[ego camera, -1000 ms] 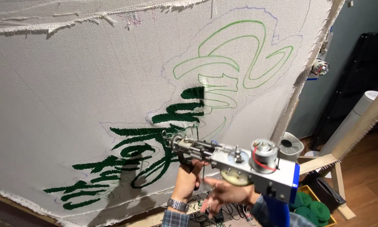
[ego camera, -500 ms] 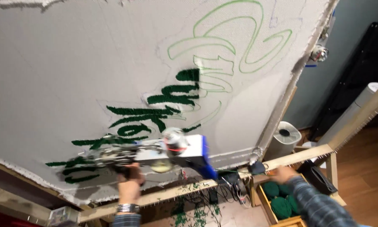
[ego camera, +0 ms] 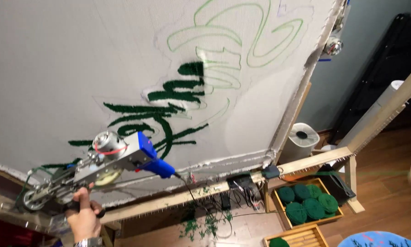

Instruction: A person uses a tufting gun to fill in a green design on a canvas stretched over a vertical frame.

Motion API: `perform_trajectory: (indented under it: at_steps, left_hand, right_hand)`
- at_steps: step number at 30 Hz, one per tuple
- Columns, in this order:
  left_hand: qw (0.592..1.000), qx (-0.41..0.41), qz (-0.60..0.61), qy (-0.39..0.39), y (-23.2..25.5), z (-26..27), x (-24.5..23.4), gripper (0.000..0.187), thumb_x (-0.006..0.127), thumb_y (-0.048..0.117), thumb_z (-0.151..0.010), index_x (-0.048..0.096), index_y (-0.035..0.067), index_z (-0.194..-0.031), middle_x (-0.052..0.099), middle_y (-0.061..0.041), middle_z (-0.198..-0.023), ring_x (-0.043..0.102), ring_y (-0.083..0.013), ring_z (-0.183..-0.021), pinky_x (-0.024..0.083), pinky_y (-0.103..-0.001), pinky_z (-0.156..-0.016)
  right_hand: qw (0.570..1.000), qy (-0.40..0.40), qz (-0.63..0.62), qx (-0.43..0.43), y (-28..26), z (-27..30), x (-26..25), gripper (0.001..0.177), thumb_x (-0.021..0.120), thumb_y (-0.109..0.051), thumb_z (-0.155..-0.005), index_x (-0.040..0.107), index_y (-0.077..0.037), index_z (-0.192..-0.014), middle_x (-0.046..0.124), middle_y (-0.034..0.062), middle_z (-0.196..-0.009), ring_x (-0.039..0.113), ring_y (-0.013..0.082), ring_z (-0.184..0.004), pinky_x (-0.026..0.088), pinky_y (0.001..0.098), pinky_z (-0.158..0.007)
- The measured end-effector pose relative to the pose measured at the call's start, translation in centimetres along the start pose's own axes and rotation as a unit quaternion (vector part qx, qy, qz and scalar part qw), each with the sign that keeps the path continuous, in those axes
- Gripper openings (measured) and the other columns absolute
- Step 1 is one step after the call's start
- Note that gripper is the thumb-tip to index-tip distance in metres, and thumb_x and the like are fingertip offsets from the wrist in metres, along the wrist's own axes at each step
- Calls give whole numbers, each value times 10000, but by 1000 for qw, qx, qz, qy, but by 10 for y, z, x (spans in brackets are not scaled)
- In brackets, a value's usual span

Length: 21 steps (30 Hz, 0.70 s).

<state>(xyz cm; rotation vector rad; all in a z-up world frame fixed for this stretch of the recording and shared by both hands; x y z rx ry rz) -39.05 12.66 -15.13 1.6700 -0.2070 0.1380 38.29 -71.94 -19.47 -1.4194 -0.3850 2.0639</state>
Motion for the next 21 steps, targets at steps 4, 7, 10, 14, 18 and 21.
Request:
perform_trajectory:
  at_steps: [4, 7, 10, 14, 18, 21]
  left_hand:
    - [1000, -26, 9, -13, 16, 29, 16, 295, 662, 450, -1063, 549, 220, -916, 747, -51, -1242, 346, -31, -452, 276, -208, -407]
    - [999, -16, 32, -41, 10, 48, 26, 274, 641, 392, -1072, 574, 187, -903, 747, -68, -1206, 349, -30, -431, 262, -212, -392]
    - [996, -5, 62, -70, -16, 56, 32, 199, 593, 277, -1107, 614, 199, -925, 742, -103, -1164, 359, -49, -421, 286, -216, -390]
    - [991, -23, 106, -75, -38, 66, 38, 207, 638, 170, -1082, 609, 272, -905, 658, 52, -1035, 408, -59, -479, 315, -215, -385]
    - [991, -17, 87, -96, -43, 74, 46, 212, 627, 170, -1092, 587, 280, -915, 655, 47, -1018, 417, -74, -464, 347, -239, -412]
    - [985, -16, 117, -124, -43, 86, 60, 244, 689, 277, -1057, 549, 259, -858, 566, 47, -782, 399, -87, -449, 313, -272, -455]
  right_hand:
    - [973, -73, -218, -16, 3, -106, 50, 690, 386, -790, -1182, 690, -171, -1154, 574, 119, -850, 536, 306, -683, 411, 466, -595]
    - [960, -114, -246, -69, -66, -50, 79, 715, 352, -701, -1257, 680, -74, -1149, 618, 176, -919, 558, 336, -756, 464, 474, -694]
    - [946, -184, -230, -137, -163, 73, 97, 673, 295, -589, -1281, 610, 5, -1252, 653, 237, -1157, 601, 424, -1008, 504, 544, -924]
    - [861, -318, -271, -290, -267, 151, 79, 751, 377, -711, -1246, 581, 8, -1318, 653, 277, -1210, 662, 475, -1087, 539, 631, -938]
    - [773, -398, -397, -295, -333, 95, 58, 569, 390, -838, -1210, 497, -313, -1018, 432, -115, -843, 613, 119, -876, 567, 341, -969]
    - [868, -164, -267, -385, -356, 145, 43, 512, 485, -763, -1192, 659, -282, -1217, 711, -94, -1045, 797, 90, -1096, 700, 203, -956]
Point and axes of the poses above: each hand's wrist, its own z-axis away from the middle knuckle, its own x-axis out of the palm, y = z × x, the point moved 7 cm from there along -z, towards the middle knuckle
